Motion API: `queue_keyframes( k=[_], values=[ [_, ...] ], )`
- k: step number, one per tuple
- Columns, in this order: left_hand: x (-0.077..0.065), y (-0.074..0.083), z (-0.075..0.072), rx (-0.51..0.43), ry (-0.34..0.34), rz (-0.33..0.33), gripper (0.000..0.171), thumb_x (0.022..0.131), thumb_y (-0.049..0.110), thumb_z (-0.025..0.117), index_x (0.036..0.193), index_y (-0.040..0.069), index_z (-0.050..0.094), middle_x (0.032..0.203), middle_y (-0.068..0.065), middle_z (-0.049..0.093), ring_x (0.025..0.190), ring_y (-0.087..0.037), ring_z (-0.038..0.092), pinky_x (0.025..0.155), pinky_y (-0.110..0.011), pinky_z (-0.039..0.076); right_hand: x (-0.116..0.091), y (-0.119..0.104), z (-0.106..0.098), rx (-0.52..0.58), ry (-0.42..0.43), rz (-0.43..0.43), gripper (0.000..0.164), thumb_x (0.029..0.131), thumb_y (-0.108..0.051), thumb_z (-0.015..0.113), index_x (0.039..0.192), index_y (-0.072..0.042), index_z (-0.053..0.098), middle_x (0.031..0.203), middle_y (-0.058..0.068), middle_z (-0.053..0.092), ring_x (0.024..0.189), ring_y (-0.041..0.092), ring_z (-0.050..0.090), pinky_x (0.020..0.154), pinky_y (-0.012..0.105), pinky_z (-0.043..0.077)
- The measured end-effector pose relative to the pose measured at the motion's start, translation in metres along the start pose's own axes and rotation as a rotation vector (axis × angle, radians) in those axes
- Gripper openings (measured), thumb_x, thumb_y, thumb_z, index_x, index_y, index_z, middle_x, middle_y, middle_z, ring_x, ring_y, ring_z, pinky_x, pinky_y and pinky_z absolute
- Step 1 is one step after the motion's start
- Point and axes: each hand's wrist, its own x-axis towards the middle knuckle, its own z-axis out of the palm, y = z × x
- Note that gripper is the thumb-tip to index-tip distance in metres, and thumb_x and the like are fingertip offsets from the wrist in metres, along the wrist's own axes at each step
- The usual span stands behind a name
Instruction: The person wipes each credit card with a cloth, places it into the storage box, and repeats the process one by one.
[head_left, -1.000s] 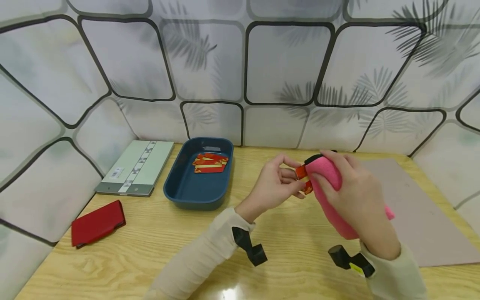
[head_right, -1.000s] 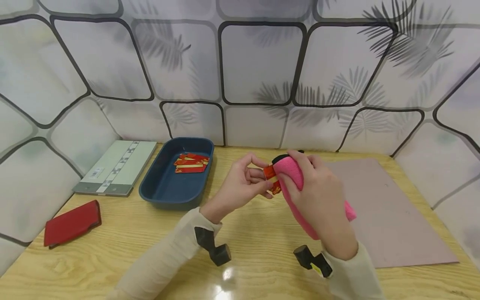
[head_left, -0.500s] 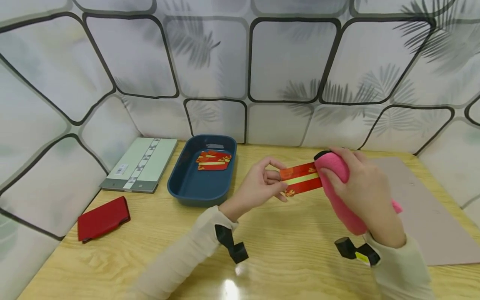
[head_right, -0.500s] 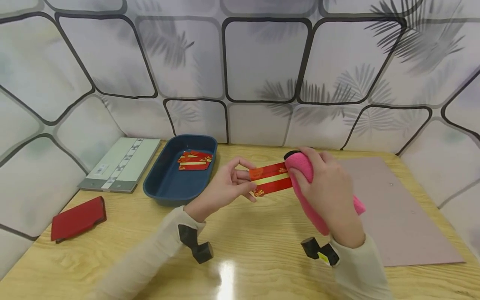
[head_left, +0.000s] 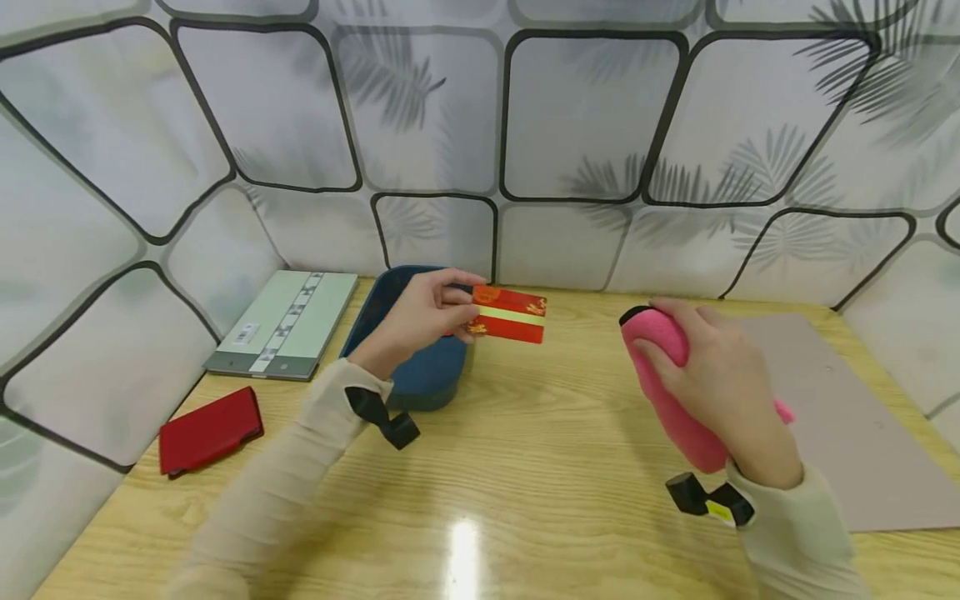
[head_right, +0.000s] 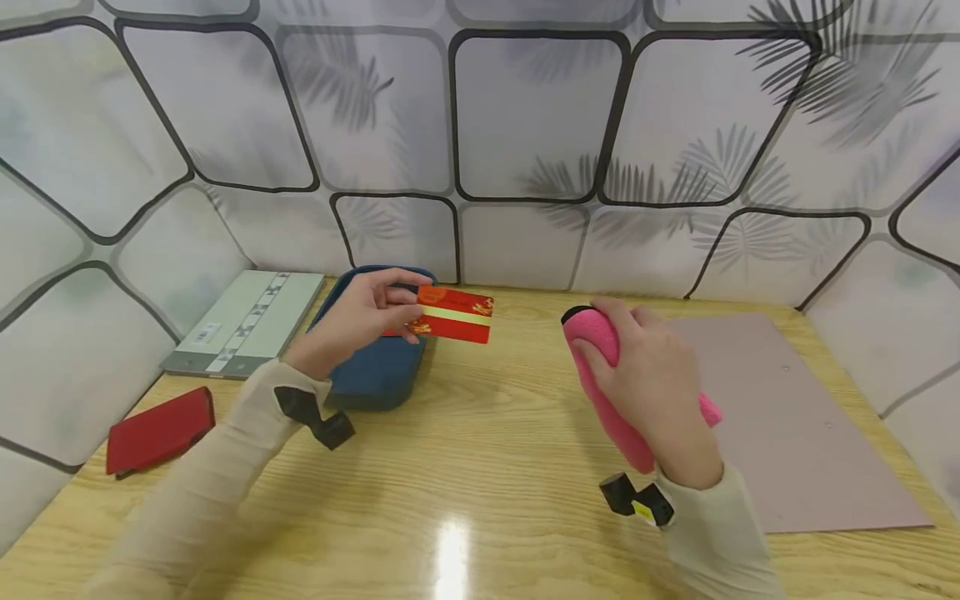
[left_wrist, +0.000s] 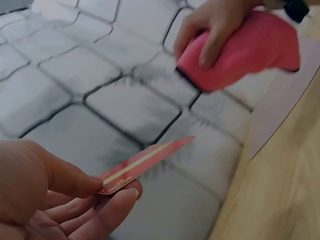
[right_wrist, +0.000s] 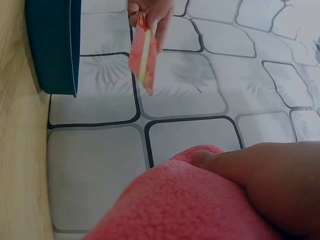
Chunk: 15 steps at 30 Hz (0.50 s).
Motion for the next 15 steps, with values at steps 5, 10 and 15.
queue_keyframes(
  k=[5,10,15],
  values=[
    [0.001,-0.011,-0.039,0.026,0.127,-0.051,0.042,0.095,0.002,0.057,0.136,0.002,0.051,0.097,-0.012,0.07,0.066,-0.013,0.068,0.071,-0.037,0.061,0.0,-0.001,0.002,0.005,-0.014,-0.011,0.046,0.08,-0.022,0.075,0.122,-0.01,0.06,0.102,0.023,0.063,0.077,0.044,0.06,0.061,0.058,0.048],
    [0.002,-0.031,-0.063,0.03,0.191,-0.098,0.043,0.096,0.002,0.055,0.139,0.0,0.048,0.098,-0.013,0.069,0.064,-0.014,0.067,0.073,-0.035,0.061,0.0,0.0,0.003,0.005,-0.029,-0.01,0.045,0.08,-0.022,0.075,0.122,-0.011,0.06,0.099,0.022,0.063,0.072,0.043,0.06,0.058,0.057,0.047],
    [0.009,-0.056,-0.077,0.071,0.188,-0.172,0.045,0.097,0.001,0.053,0.14,-0.004,0.044,0.132,-0.028,0.055,0.065,-0.008,0.067,0.084,-0.043,0.058,0.0,-0.001,0.006,-0.004,-0.055,-0.008,0.045,0.081,-0.024,0.074,0.122,-0.01,0.06,0.098,0.023,0.064,0.074,0.042,0.061,0.058,0.056,0.048]
  ],
)
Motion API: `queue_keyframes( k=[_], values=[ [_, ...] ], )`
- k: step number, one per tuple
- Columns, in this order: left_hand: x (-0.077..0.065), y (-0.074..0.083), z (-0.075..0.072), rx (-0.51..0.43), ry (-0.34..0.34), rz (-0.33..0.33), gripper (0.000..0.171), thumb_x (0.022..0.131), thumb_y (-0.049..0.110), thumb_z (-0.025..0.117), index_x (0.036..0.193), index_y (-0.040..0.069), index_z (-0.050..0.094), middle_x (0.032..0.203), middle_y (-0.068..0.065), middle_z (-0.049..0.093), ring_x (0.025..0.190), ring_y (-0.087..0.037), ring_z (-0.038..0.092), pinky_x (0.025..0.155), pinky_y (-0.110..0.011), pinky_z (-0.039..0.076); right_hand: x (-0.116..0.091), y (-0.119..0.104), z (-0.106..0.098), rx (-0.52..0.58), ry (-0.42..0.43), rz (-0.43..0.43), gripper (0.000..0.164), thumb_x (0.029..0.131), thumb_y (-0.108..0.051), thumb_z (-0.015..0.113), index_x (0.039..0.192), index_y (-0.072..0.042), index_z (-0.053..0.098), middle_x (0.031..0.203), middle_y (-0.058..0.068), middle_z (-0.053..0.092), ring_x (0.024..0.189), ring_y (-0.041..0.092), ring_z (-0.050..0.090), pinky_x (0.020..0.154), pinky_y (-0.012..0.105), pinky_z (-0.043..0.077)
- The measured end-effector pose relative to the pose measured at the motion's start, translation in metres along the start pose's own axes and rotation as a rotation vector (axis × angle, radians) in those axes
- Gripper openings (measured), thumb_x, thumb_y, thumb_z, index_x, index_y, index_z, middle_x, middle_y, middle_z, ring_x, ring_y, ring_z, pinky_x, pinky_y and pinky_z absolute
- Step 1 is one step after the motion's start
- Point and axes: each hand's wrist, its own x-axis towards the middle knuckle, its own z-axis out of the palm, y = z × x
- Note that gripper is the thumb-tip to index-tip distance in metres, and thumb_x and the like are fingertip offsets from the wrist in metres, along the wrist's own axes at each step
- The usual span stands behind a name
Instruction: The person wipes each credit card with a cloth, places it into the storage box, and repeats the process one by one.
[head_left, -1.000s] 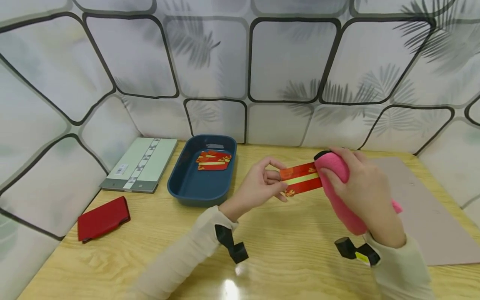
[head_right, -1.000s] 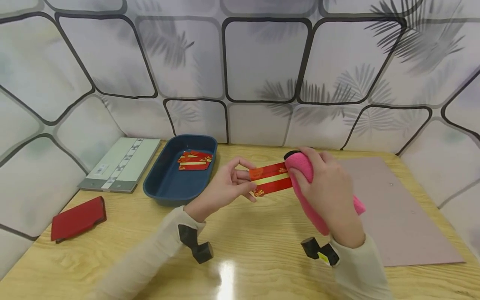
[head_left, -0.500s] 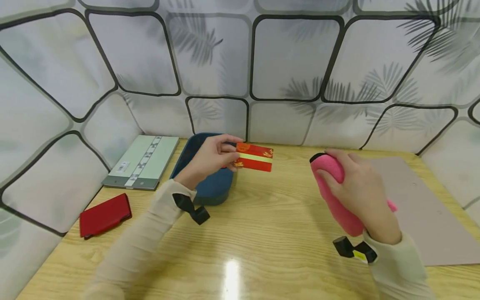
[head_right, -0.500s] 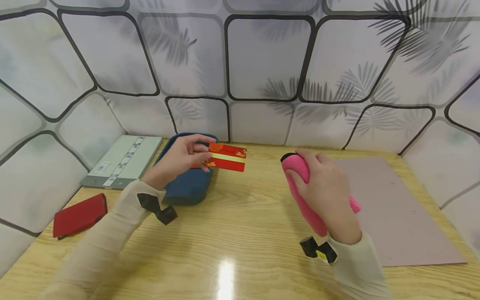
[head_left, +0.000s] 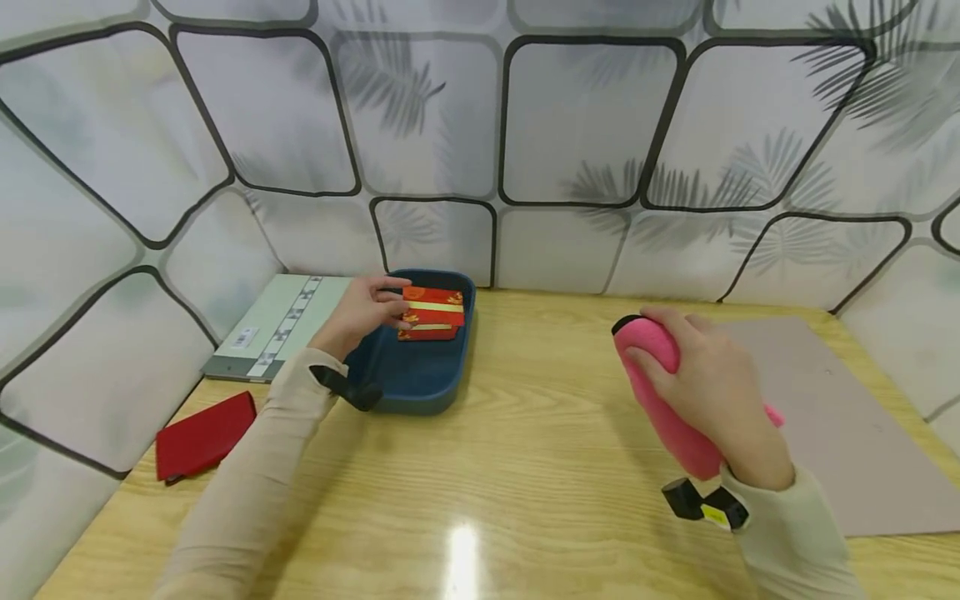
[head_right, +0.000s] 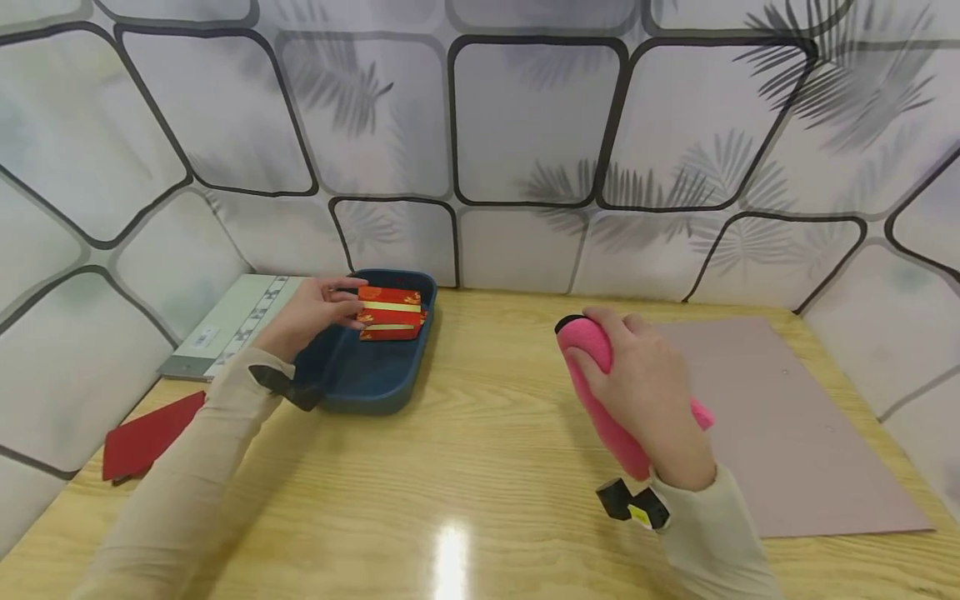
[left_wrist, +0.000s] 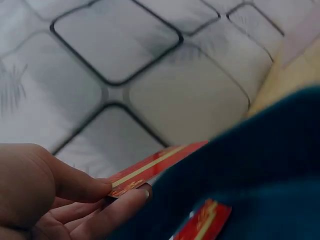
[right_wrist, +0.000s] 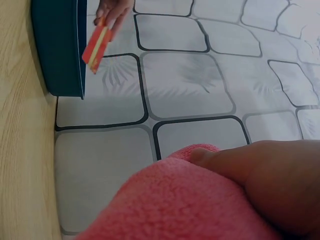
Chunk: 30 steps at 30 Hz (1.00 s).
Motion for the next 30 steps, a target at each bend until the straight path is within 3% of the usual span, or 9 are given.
queue_keyframes(
  k=[5,12,19,30],
  values=[
    [0.009,-0.017,-0.006,0.081,0.027,-0.014,0.045,0.096,0.0,0.052,0.139,-0.006,0.044,0.134,-0.029,0.053,0.071,-0.009,0.067,0.086,-0.048,0.056,0.0,-0.001,0.003,-0.007,-0.02,0.0,0.045,0.082,-0.025,0.073,0.122,-0.01,0.059,0.099,0.023,0.064,0.077,0.04,0.061,0.061,0.055,0.049],
    [0.019,-0.022,0.001,0.146,0.011,-0.029,0.051,0.092,-0.009,0.052,0.142,-0.007,0.039,0.118,-0.036,0.059,0.07,-0.02,0.07,0.083,-0.052,0.056,0.0,0.001,0.003,-0.008,-0.034,0.007,0.044,0.083,-0.025,0.073,0.122,-0.01,0.059,0.099,0.022,0.064,0.076,0.039,0.061,0.06,0.054,0.049],
    [0.018,-0.022,0.0,0.16,0.057,-0.069,0.06,0.093,-0.008,0.051,0.148,-0.006,0.027,0.133,-0.036,0.048,0.106,-0.044,0.062,0.087,-0.046,0.056,0.001,-0.003,0.009,-0.018,-0.066,0.008,0.044,0.084,-0.028,0.072,0.122,-0.012,0.059,0.099,0.021,0.064,0.078,0.038,0.061,0.06,0.053,0.049],
    [0.02,-0.022,-0.002,0.133,0.053,-0.115,0.06,0.093,-0.006,0.048,0.148,-0.007,0.024,0.139,-0.034,0.042,0.115,-0.044,0.056,0.094,-0.048,0.052,-0.001,-0.002,0.027,0.012,-0.134,-0.035,0.041,0.083,-0.029,0.073,0.119,-0.013,0.06,0.091,0.016,0.064,0.075,0.033,0.06,0.06,0.048,0.05]
  ],
)
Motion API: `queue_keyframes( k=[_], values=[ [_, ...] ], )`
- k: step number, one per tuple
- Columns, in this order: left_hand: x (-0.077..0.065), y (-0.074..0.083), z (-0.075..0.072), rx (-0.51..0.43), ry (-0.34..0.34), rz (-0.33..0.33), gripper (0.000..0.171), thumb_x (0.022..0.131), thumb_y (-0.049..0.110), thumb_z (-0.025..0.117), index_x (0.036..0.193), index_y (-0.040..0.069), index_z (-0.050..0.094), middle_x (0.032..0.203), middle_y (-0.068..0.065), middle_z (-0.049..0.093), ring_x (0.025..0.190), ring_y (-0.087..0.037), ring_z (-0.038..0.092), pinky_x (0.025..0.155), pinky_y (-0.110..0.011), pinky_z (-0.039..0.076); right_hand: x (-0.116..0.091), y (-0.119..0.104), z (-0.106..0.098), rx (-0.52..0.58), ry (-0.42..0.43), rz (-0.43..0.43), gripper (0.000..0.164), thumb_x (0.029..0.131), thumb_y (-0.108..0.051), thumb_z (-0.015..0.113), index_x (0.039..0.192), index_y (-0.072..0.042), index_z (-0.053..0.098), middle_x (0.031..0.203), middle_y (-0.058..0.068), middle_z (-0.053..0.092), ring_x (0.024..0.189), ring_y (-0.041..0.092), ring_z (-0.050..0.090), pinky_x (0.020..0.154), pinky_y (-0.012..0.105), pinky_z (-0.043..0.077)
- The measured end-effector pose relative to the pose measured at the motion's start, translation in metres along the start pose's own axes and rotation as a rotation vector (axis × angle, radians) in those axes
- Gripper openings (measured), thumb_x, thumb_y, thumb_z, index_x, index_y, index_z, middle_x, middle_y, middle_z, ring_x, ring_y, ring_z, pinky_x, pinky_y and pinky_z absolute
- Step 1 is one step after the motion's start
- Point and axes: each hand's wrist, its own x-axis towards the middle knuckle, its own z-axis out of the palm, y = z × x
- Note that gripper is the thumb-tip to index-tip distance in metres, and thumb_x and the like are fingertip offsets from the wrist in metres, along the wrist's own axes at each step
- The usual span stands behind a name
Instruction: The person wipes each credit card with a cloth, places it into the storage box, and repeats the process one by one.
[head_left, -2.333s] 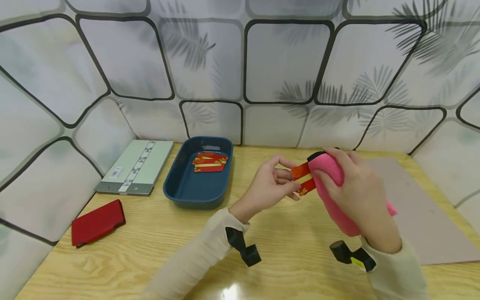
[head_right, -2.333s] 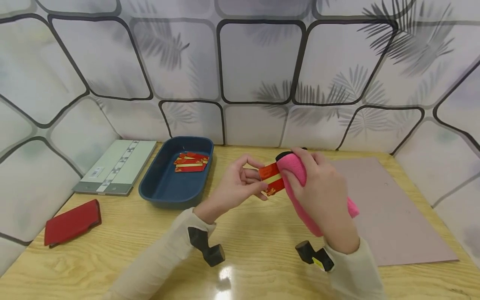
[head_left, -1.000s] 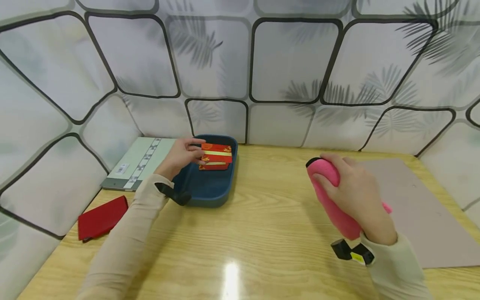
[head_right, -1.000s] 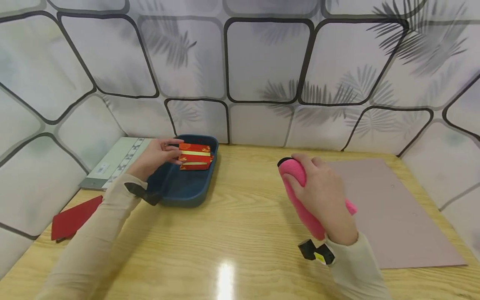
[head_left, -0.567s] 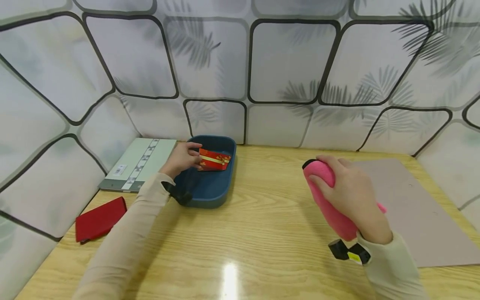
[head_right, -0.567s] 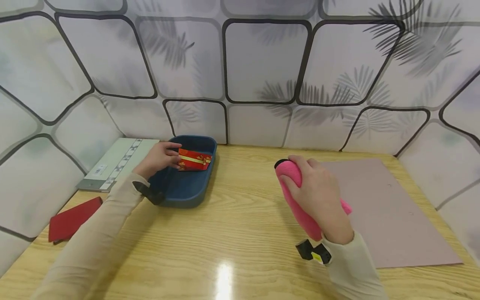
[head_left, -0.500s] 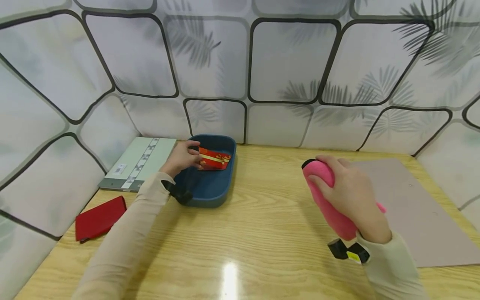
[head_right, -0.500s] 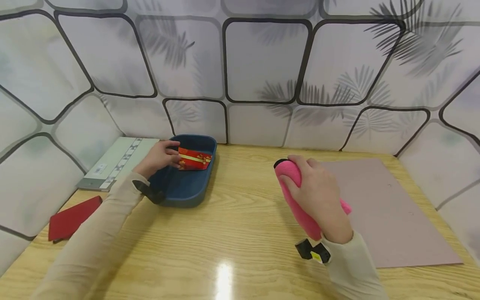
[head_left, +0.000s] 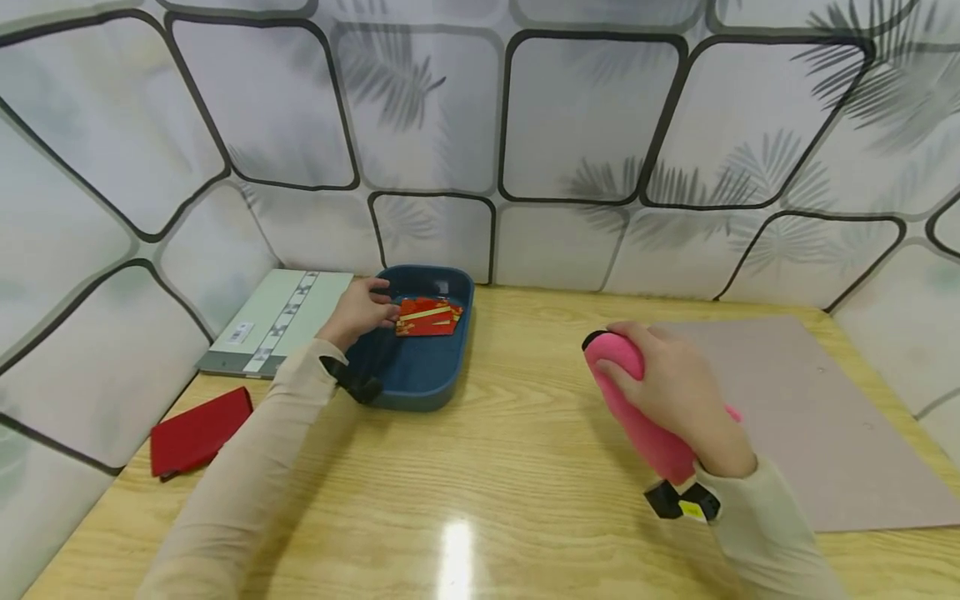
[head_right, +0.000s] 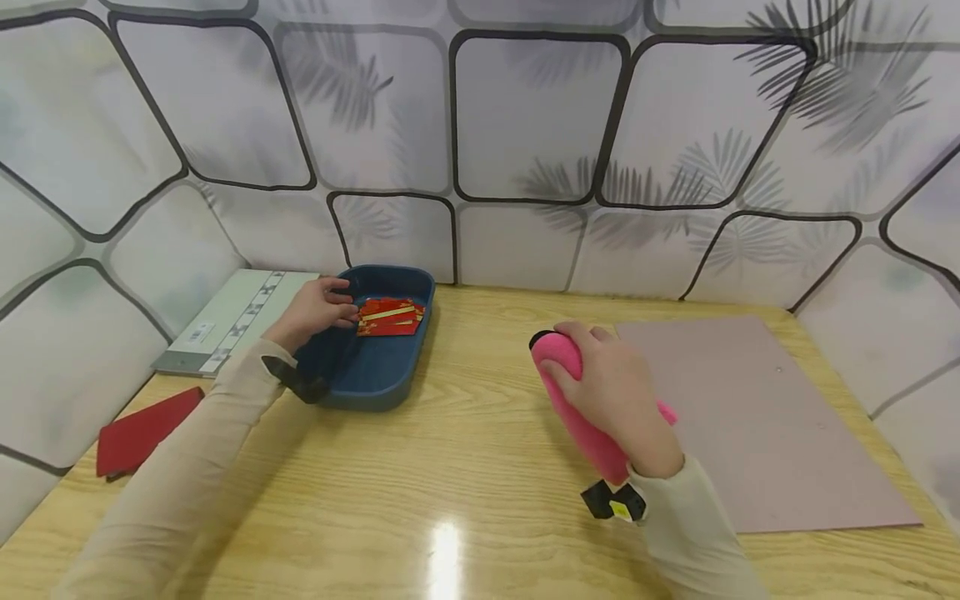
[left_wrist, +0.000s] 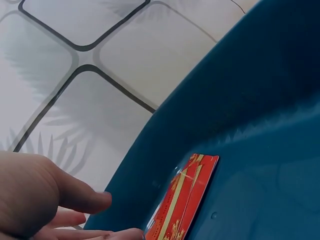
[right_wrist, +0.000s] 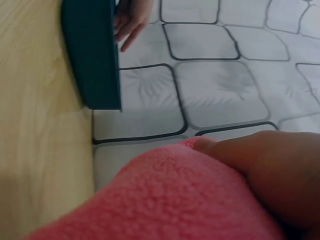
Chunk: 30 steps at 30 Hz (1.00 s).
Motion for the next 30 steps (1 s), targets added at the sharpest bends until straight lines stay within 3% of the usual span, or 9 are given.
queue_keyframes(
  k=[11,20,24,30],
  values=[
    [-0.011,0.003,0.0,-0.015,0.025,0.015,0.053,0.097,0.003,0.05,0.145,-0.007,0.029,0.136,-0.031,0.048,0.111,-0.043,0.059,0.095,-0.048,0.052,0.005,0.008,0.024,-0.02,-0.18,0.062,0.042,0.087,-0.033,0.068,0.12,-0.009,0.059,0.095,0.017,0.065,0.081,0.031,0.06,0.062,0.046,0.05],
    [-0.028,0.003,0.004,-0.145,-0.039,0.083,0.044,0.099,0.005,0.05,0.139,-0.01,0.036,0.134,-0.032,0.05,0.105,-0.037,0.064,0.091,-0.042,0.055,0.01,0.021,0.049,0.031,-0.279,0.108,0.046,0.088,-0.036,0.065,0.12,-0.004,0.06,0.103,0.021,0.067,0.089,0.036,0.063,0.072,0.051,0.052],
    [-0.039,0.008,0.008,-0.201,-0.032,0.092,0.048,0.098,0.0,0.049,0.142,-0.009,0.031,0.138,-0.03,0.048,0.106,-0.033,0.064,0.092,-0.041,0.054,0.008,0.029,0.063,0.07,-0.268,0.112,0.044,0.089,-0.033,0.065,0.121,-0.003,0.059,0.105,0.022,0.067,0.091,0.037,0.064,0.075,0.051,0.052],
    [-0.057,0.011,0.012,-0.263,-0.039,0.099,0.049,0.099,0.002,0.048,0.144,-0.008,0.029,0.14,-0.028,0.046,0.088,-0.008,0.066,0.092,-0.039,0.055,0.004,0.035,0.075,0.106,-0.19,0.083,0.038,0.09,-0.03,0.065,0.119,-0.005,0.061,0.105,0.023,0.067,0.095,0.041,0.063,0.08,0.055,0.051]
  ],
)
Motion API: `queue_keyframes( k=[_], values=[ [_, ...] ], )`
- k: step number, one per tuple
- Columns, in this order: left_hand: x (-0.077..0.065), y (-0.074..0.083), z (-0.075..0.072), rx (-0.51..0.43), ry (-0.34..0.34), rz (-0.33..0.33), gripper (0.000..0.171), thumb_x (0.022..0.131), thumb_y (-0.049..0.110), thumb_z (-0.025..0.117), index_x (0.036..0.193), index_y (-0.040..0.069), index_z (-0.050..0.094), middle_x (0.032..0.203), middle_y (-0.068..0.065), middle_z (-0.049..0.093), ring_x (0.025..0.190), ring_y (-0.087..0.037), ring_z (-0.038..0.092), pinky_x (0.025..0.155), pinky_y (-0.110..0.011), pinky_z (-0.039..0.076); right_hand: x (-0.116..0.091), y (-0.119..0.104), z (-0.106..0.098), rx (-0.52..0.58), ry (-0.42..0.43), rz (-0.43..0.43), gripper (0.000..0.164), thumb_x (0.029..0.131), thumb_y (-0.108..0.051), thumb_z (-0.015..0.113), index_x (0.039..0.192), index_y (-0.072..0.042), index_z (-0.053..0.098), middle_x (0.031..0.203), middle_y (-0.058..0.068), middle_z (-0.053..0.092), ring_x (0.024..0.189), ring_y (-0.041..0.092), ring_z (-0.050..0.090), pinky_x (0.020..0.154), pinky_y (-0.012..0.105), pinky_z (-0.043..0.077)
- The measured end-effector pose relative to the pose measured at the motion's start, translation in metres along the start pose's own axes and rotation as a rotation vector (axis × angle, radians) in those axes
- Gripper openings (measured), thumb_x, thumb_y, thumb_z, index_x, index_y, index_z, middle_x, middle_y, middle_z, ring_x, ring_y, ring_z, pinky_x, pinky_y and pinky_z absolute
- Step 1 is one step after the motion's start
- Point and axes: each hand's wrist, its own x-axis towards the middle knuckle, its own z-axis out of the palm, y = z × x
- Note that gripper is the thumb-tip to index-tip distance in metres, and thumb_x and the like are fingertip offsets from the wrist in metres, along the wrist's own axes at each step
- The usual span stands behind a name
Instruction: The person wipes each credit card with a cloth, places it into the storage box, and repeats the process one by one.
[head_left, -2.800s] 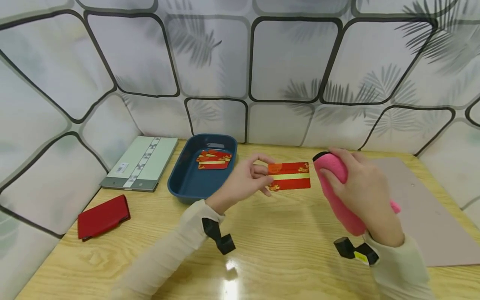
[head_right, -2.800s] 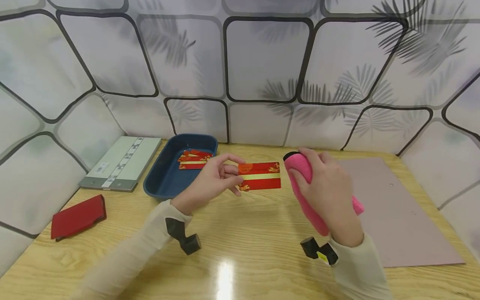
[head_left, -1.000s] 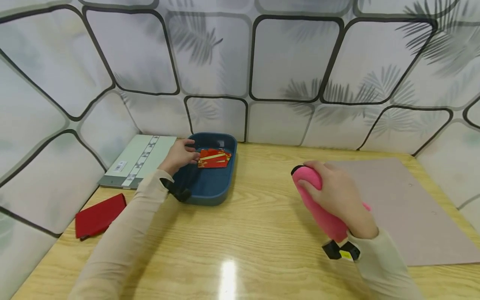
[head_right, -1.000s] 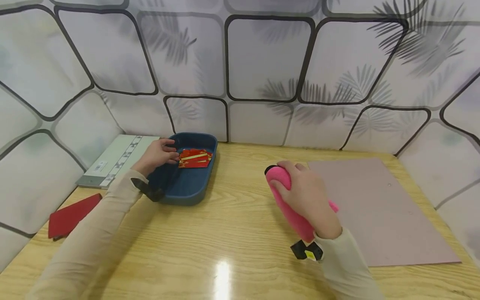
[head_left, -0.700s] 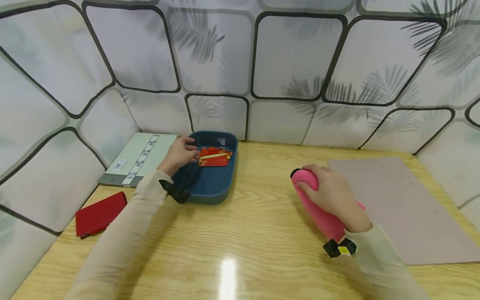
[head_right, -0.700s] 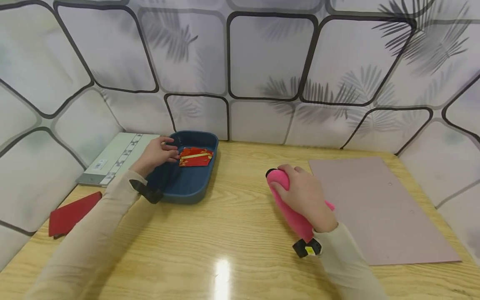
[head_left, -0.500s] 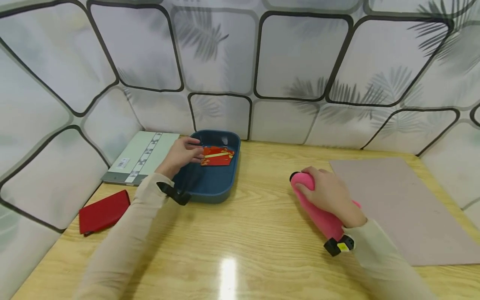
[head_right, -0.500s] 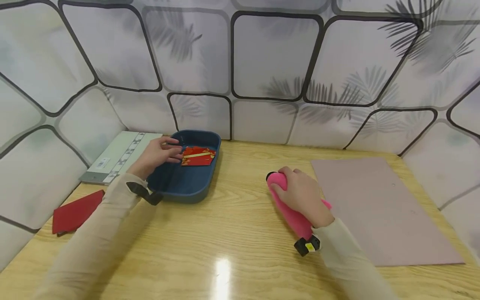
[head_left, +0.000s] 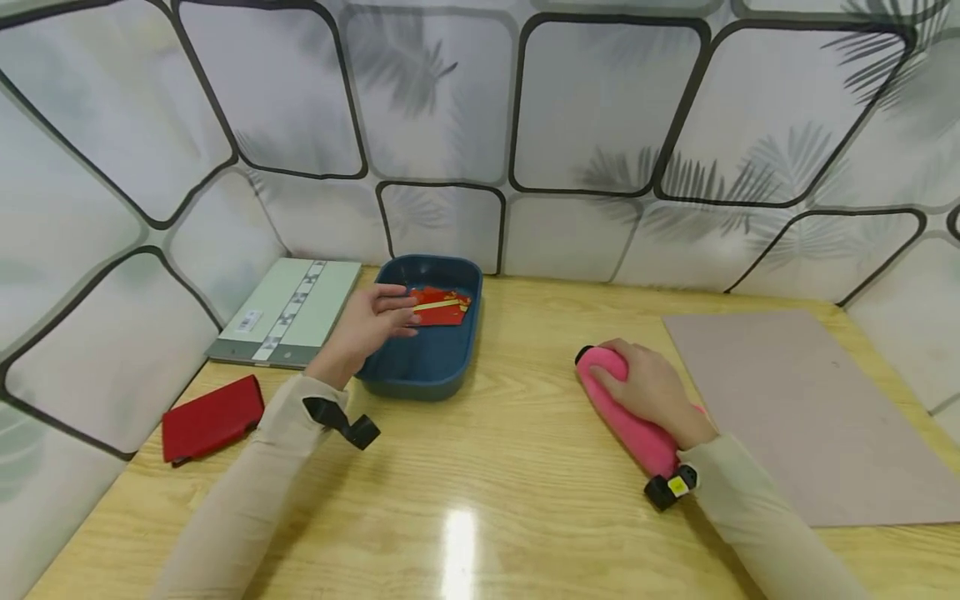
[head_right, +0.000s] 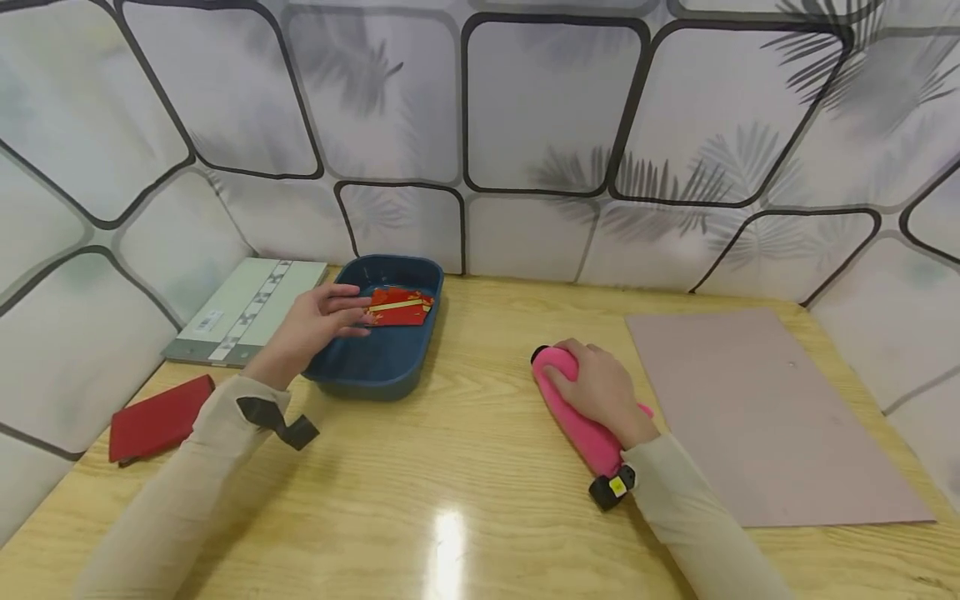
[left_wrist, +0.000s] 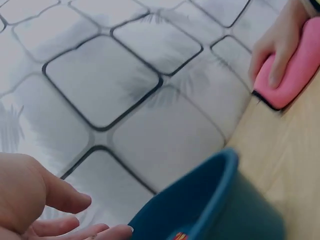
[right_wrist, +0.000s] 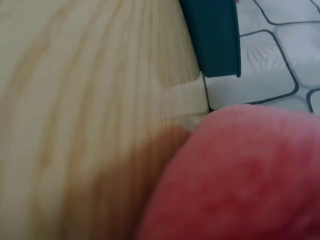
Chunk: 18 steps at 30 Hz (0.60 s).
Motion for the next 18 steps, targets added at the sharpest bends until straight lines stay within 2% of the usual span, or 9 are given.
queue_keyframes(
  k=[4,7,12,15,18],
  values=[
    [-0.011,-0.001,0.005,-0.011,-0.005,0.005,0.044,0.1,0.005,0.048,0.141,-0.006,0.035,0.138,-0.029,0.048,0.095,-0.017,0.067,0.093,-0.041,0.055,0.001,0.002,0.005,0.0,0.013,-0.015,0.039,0.091,-0.032,0.064,0.121,-0.006,0.059,0.101,0.022,0.066,0.093,0.04,0.063,0.08,0.055,0.051],
    [-0.017,-0.003,0.012,-0.004,0.033,0.04,0.04,0.099,0.005,0.051,0.136,-0.006,0.041,0.134,-0.029,0.053,0.099,-0.022,0.068,0.094,-0.041,0.054,0.003,0.003,0.006,0.006,-0.001,-0.014,0.042,0.093,-0.034,0.062,0.124,-0.006,0.058,0.104,0.022,0.064,0.096,0.04,0.062,0.083,0.056,0.05],
    [-0.026,-0.005,0.027,0.029,0.084,0.126,0.034,0.096,0.004,0.056,0.128,-0.004,0.049,0.127,-0.026,0.059,0.099,-0.025,0.068,0.091,-0.035,0.056,0.001,0.005,-0.001,0.047,-0.042,0.027,0.055,0.098,-0.039,0.052,0.137,0.0,0.044,0.124,0.031,0.053,0.112,0.048,0.053,0.093,0.061,0.044],
    [-0.033,-0.003,0.033,0.076,0.065,0.149,0.035,0.094,0.005,0.059,0.127,-0.001,0.051,0.127,-0.021,0.06,0.106,-0.03,0.065,0.089,-0.032,0.056,-0.003,0.006,-0.009,0.037,-0.026,0.027,0.057,0.101,-0.037,0.045,0.14,0.004,0.038,0.121,0.035,0.049,0.107,0.05,0.053,0.091,0.062,0.044],
    [-0.039,-0.002,0.037,0.133,0.061,0.189,0.034,0.092,0.007,0.063,0.125,0.002,0.054,0.126,-0.015,0.062,0.108,-0.028,0.063,0.084,-0.028,0.056,-0.007,0.005,-0.02,0.018,0.018,0.003,0.055,0.103,-0.034,0.042,0.139,0.007,0.038,0.115,0.034,0.049,0.103,0.048,0.052,0.088,0.061,0.044]
  ],
)
